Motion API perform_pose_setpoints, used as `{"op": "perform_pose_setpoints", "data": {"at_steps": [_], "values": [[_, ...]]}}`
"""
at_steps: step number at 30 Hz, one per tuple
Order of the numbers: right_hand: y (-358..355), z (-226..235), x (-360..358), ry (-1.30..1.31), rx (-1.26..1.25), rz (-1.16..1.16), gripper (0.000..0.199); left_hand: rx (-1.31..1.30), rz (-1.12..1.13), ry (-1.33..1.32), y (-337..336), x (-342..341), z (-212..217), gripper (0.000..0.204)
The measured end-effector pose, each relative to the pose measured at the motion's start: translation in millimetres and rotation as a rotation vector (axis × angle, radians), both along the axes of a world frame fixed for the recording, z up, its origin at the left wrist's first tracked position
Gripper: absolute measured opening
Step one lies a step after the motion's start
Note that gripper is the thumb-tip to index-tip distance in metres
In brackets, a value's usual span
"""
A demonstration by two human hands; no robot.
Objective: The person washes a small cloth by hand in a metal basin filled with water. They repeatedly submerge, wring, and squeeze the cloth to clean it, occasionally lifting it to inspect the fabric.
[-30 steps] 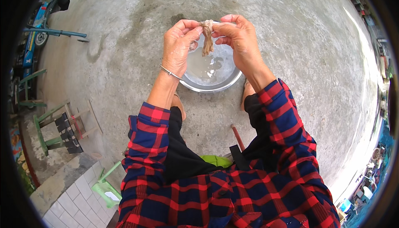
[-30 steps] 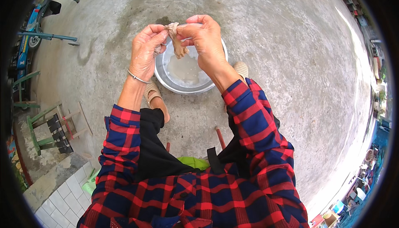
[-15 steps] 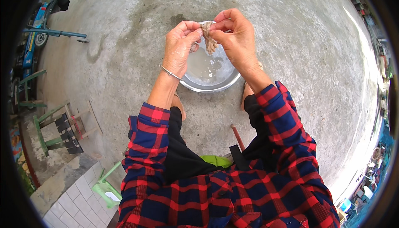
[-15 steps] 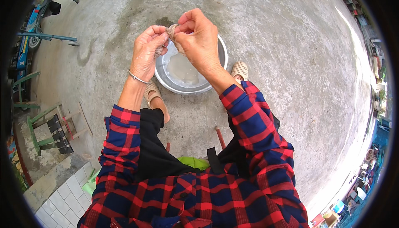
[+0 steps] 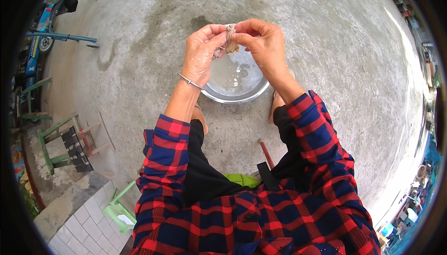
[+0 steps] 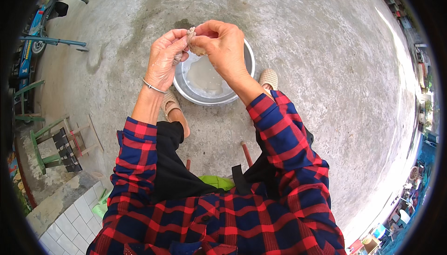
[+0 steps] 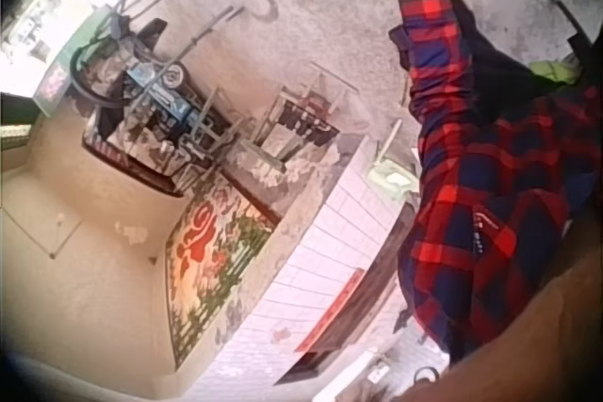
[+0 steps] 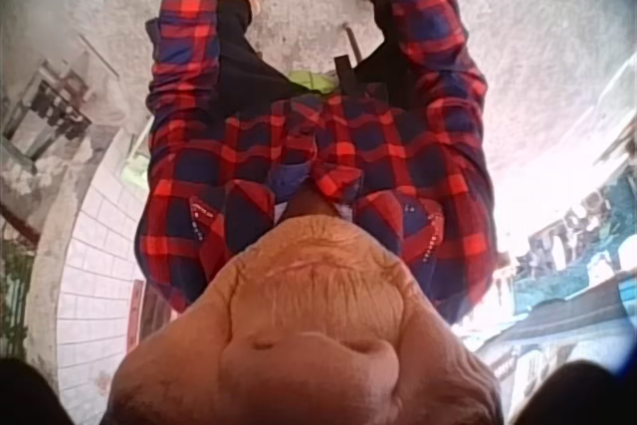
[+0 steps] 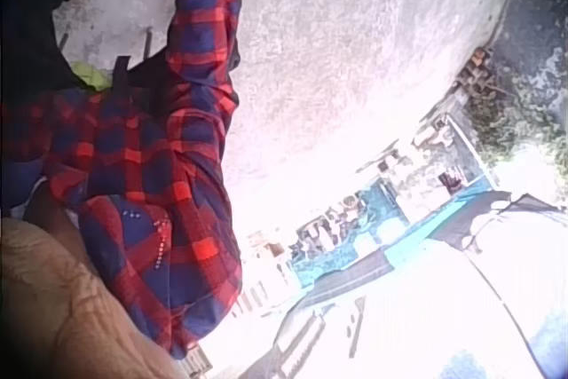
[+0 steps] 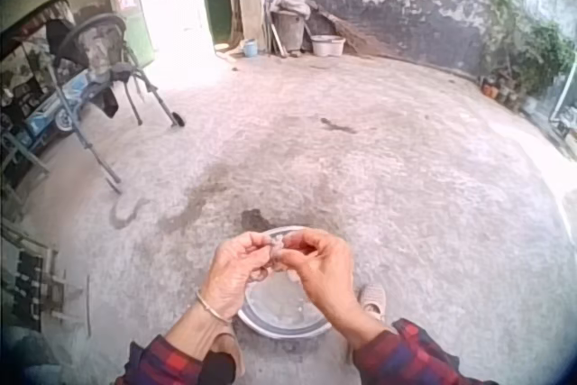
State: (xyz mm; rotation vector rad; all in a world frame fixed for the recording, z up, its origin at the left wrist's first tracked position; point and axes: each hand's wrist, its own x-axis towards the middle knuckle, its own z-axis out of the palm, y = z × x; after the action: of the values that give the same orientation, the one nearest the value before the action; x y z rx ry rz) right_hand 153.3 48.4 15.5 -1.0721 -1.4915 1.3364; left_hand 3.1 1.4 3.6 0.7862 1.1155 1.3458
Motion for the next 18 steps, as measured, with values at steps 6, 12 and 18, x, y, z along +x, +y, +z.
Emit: {"op": "perform_pose_setpoints", "data": {"at_steps": [6,12,18], "values": [[10,-8,6,0.016,-0.088,0.045,0.010,0.028,0.042,-0.030,2,-1,-4,0.011],[14,-3,9,0.024,-0.130,0.055,0.011,0.058,0.115,-0.052,4,-6,-2,0.010],[19,-1,16,0.083,-0.155,0.064,0.006,0.098,0.173,-0.020,4,-15,0,0.011]]}}
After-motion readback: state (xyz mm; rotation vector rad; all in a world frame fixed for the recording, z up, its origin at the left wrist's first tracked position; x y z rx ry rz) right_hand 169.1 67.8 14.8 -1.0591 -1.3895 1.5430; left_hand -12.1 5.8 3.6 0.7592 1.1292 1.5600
